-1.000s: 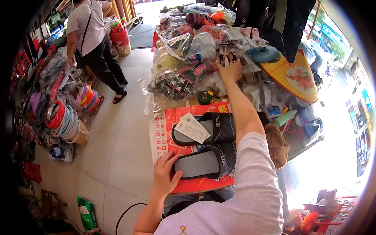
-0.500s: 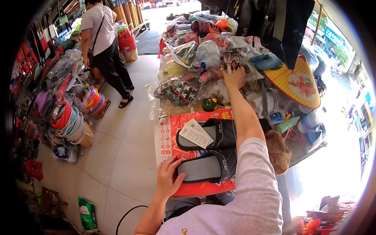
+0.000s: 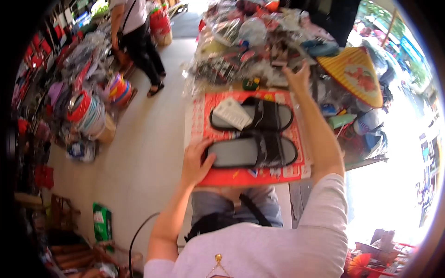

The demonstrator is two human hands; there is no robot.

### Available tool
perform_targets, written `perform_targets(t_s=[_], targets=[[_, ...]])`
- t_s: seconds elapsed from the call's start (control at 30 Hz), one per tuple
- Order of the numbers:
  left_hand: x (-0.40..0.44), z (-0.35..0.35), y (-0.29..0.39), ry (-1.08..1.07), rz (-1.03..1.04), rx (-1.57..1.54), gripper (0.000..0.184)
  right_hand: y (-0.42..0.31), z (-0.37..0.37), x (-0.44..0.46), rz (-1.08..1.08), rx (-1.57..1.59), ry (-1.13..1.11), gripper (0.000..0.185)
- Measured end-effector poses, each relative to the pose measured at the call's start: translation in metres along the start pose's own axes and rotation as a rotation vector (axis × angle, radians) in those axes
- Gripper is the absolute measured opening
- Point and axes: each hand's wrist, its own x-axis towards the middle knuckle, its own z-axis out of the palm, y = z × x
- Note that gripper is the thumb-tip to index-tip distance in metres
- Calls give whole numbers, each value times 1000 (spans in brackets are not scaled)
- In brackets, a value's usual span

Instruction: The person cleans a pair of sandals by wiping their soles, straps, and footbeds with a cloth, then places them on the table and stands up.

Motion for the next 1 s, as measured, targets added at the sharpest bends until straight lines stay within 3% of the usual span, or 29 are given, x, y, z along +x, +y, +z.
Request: perform_targets(t_s=[0.17,0.33,0.73,0.87,1.0], targets=[[-2,4,-6,38,25,4,43,-43,-61,-53,192,229,-231,90],[-2,8,-13,102,93,-1,39,-42,-89,-96,120,196,-382,79],[4,9,-13,62,46,8,38,-67,-119,-164,188,382,-453,55],[6,8,-14,96,127,18,37,-64,-126,-169,188,445,-442,47],[4,7,-10,47,31,-7,36,-71,-129,-178,209,447,-414,43]])
